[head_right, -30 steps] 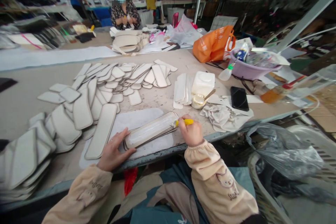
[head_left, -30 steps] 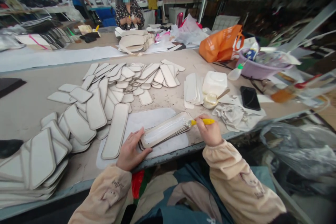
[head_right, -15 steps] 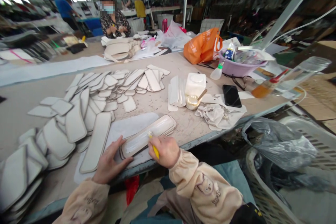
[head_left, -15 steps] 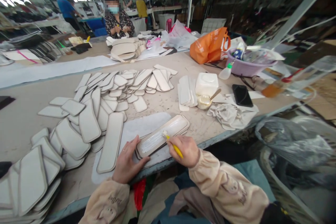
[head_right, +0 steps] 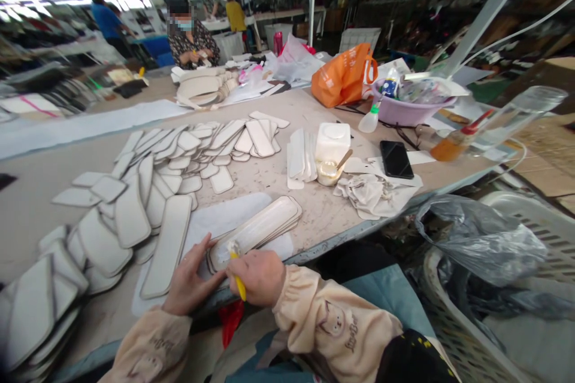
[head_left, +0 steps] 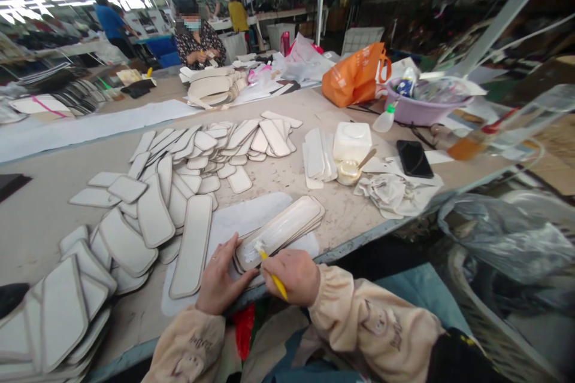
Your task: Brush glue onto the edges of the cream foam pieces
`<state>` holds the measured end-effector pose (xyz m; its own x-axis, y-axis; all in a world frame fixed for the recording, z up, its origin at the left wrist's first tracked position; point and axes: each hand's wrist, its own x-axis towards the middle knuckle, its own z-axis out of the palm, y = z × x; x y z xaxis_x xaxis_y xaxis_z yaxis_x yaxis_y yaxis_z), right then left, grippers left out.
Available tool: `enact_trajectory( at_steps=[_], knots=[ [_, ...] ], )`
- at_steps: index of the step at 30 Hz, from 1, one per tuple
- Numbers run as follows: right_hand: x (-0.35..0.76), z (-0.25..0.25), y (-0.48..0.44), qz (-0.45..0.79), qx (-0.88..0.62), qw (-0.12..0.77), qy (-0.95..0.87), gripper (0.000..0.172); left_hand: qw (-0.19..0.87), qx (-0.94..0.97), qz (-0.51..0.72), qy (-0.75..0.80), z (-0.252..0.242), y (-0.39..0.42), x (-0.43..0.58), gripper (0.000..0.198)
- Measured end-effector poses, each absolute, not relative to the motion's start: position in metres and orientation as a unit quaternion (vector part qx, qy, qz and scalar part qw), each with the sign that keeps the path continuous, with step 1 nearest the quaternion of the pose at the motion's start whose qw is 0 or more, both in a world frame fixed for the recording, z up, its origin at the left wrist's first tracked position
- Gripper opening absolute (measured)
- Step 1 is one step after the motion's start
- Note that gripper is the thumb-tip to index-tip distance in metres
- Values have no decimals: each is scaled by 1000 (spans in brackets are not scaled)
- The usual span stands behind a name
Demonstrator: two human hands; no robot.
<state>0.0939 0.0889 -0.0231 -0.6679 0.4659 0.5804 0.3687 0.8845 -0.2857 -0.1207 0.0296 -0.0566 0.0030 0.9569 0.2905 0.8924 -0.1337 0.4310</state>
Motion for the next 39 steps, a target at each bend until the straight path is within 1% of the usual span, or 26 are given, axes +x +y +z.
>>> enact_trajectory(
  at_steps=[2, 4, 8, 10, 12, 14, 16, 18, 21, 23, 25, 28, 30, 34, 36, 39],
  knots=[
    [97, -19, 90, 97, -241, 348, -901, 16, 62, 705, 264, 655, -56, 30, -120, 88],
    [112, -15, 104, 112, -288, 354, -883, 18, 65, 704, 261, 658, -56, 30, -120, 88],
    [152, -10, 142, 93, -462, 357, -806, 23, 62, 699, 248, 668, -57, 30, -121, 89],
    [162, -8, 151, 103, -507, 356, -778, 25, 63, 697, 246, 670, -57, 29, -122, 88],
    [160, -6, 146, 162, -486, 354, -782, 27, 64, 698, 243, 671, -56, 29, -122, 87],
    [148, -5, 131, 240, -420, 344, -805, 27, 64, 700, 242, 669, -56, 29, -122, 87],
    [134, -5, 115, 284, -351, 329, -829, 24, 63, 702, 247, 665, -56, 29, -122, 88],
    [125, -6, 109, 286, -324, 315, -845, 21, 62, 700, 250, 666, -57, 29, -121, 88],
    [130, -5, 124, 236, -389, 326, -828, 19, 63, 691, 243, 678, -57, 27, -123, 85],
    [147, 0, 141, 201, -451, 357, -793, 19, 79, 692, 231, 679, -53, 28, -128, 85],
    [168, 10, 157, 199, -483, 407, -750, 20, 111, 705, 215, 667, -40, 34, -136, 81],
    [197, 26, 170, 230, -483, 499, -682, 22, 137, 719, 182, 657, -6, 60, -142, 59],
    [212, 36, 175, 240, -479, 555, -637, 21, 120, 717, 162, 667, 19, 91, -134, 47],
    [230, 46, 182, 272, -479, 628, -550, 21, 117, 753, 122, 636, 52, 176, -82, 41],
    [234, 47, 186, 293, -477, 651, -514, 22, 90, 783, 51, 613, 55, 221, -45, 41],
    [239, 46, 191, 311, -467, 674, -481, 22, 78, 799, 8, 596, 44, 278, 1, 39]
  ],
)
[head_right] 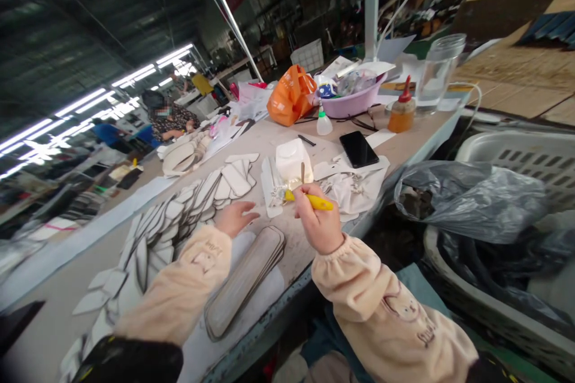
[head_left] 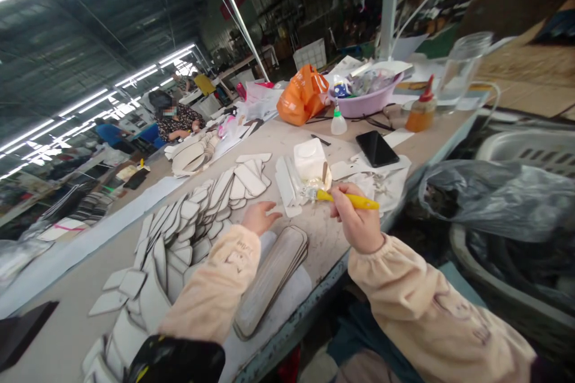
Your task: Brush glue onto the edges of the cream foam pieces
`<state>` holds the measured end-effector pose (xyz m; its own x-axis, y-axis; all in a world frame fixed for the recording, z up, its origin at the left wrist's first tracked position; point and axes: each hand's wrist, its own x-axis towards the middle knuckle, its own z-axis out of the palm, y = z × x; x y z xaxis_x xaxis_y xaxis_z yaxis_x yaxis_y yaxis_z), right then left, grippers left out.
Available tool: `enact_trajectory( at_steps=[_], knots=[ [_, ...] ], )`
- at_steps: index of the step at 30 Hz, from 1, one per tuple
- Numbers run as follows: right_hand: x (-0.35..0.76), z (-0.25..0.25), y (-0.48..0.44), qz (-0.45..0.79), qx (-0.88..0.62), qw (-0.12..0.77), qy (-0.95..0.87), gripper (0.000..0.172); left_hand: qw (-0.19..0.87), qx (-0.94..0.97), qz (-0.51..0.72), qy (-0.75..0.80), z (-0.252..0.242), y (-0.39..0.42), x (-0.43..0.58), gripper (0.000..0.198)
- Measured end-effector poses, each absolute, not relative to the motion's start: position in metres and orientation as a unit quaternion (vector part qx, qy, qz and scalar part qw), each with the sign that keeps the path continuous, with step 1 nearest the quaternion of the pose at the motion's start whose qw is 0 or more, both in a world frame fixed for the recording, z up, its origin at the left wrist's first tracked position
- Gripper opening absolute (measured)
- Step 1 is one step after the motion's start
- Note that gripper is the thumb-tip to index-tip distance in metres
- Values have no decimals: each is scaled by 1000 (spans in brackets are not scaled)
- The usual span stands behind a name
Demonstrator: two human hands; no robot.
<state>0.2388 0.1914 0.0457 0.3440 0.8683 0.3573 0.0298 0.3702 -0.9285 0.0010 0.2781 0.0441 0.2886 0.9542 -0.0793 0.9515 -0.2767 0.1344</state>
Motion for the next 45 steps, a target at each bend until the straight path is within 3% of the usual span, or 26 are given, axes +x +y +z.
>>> enact_trajectory(
  at_steps=[9, 15, 21, 27, 30, 34, 40, 45],
  knots=[
    [254, 46, 196, 302, -479, 677, -470, 23, 61, 824, -138, 546, 14, 345, 39, 29],
    [256, 49, 195, 287, -484, 665, -491, 22, 65, 820, -131, 554, 14, 341, 41, 28],
    [251, 45, 195, 267, -489, 664, -499, 22, 70, 779, -5, 623, 28, 328, 40, 15],
    [246, 36, 202, 235, -444, 675, -540, 20, 114, 701, 194, 677, 69, 284, -1, 24],
    [240, 33, 203, 215, -448, 641, -585, 18, 219, 641, 310, 667, 84, 230, -24, 26],
    [225, 27, 201, 218, -458, 610, -609, 22, 455, 404, 530, 591, 85, 151, -42, 21],
    [192, 7, 200, 324, -421, 630, -566, 26, 531, 262, 533, 604, 59, 75, -56, 26],
    [177, -3, 199, 348, -404, 654, -537, 30, 528, 234, 499, 646, 39, 46, -69, 29]
  ],
)
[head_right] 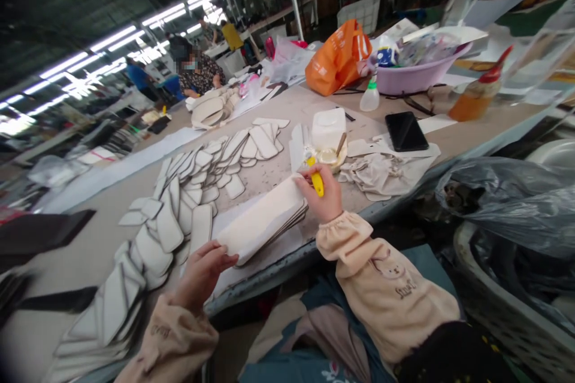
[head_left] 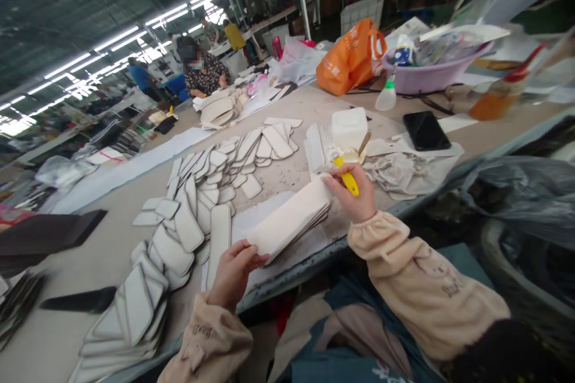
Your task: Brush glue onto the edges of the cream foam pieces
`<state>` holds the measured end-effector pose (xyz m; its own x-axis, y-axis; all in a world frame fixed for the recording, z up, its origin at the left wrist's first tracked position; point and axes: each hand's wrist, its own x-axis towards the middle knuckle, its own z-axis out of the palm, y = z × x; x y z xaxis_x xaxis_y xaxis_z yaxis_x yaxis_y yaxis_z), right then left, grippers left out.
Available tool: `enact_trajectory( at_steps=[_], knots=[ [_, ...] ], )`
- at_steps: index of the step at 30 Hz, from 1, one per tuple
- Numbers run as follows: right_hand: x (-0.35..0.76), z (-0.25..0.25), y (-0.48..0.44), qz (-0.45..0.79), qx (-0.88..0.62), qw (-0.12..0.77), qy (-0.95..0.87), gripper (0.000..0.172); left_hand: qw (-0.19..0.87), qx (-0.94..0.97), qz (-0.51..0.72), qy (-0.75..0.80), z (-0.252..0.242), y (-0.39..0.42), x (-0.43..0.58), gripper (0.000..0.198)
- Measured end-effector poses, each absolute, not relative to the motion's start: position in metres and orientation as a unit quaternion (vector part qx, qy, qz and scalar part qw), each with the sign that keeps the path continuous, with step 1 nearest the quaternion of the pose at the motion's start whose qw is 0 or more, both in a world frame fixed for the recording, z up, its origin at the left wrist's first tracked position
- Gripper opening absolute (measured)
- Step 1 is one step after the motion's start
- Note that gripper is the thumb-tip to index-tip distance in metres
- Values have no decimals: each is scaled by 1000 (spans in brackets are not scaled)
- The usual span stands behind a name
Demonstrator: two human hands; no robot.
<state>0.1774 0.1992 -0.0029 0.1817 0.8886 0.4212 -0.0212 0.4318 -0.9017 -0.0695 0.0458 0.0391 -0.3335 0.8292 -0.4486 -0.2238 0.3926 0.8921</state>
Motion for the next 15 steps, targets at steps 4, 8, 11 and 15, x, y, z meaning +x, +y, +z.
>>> enact_trajectory(
  at_steps=[4, 8, 11, 15],
  knots=[
    [174, -8, 198, 332, -435, 595, -588, 27, 472, 253, 482, 694, 28, 37, -78, 31],
    [170, -18, 197, 264, -491, 512, -653, 20, 459, 258, 445, 724, 15, 35, -85, 29],
    [168, -23, 197, 217, -500, 469, -696, 18, 453, 289, 440, 720, 6, 34, -88, 28],
    [168, -20, 196, 182, -467, 485, -717, 15, 416, 318, 476, 706, 2, 32, -90, 27]
  ],
)
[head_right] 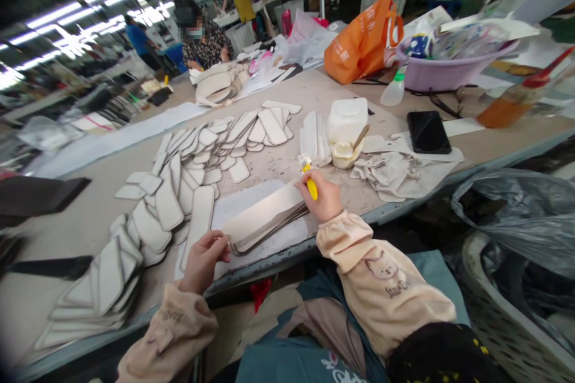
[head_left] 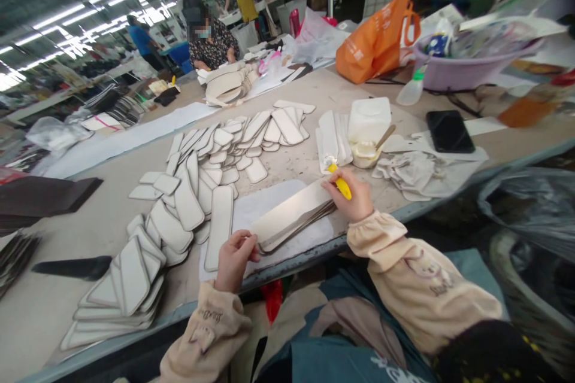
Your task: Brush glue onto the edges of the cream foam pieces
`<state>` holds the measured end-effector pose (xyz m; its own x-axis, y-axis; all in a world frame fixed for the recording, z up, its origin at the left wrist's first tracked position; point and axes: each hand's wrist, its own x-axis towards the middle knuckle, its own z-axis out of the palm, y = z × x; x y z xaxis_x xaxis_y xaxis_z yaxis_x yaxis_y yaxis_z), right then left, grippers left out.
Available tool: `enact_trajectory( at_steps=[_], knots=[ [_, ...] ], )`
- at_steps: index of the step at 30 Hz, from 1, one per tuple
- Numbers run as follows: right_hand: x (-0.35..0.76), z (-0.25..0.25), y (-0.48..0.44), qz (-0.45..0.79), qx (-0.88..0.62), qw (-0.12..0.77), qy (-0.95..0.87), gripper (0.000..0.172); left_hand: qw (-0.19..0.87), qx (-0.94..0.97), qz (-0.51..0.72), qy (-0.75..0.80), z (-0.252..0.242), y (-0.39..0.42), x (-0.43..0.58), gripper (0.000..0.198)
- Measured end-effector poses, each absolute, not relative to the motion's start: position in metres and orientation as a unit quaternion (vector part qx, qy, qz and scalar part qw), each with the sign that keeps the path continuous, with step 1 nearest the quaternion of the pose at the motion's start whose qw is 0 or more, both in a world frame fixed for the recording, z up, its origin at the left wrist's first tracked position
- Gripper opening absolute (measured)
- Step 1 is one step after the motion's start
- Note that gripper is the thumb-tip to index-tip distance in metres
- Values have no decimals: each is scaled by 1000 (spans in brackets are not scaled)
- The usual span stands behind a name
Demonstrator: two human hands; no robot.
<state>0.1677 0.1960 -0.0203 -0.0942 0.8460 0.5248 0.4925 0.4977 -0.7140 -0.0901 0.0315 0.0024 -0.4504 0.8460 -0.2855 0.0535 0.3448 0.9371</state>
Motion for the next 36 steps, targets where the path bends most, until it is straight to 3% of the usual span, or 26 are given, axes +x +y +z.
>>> enact_trajectory(
  at_steps=[5, 14, 21, 27, 36],
  knots=[
    [172, -10, 196, 173, -402, 536, -722, 12, 412, 253, 572, 663, 7, 30, -92, 31],
    [177, 0, 186, 400, -355, 526, -662, 16, 434, 140, 666, 591, 2, 31, -93, 28],
    [173, -15, 198, 279, -429, 491, -705, 17, 334, 297, 541, 713, -13, 29, -86, 37],
    [170, -33, 205, 182, -497, 386, -756, 22, 307, 338, 467, 757, -22, 30, -84, 40],
    [165, -45, 210, 141, -518, 317, -782, 17, 295, 368, 417, 777, -27, 32, -84, 36]
  ],
)
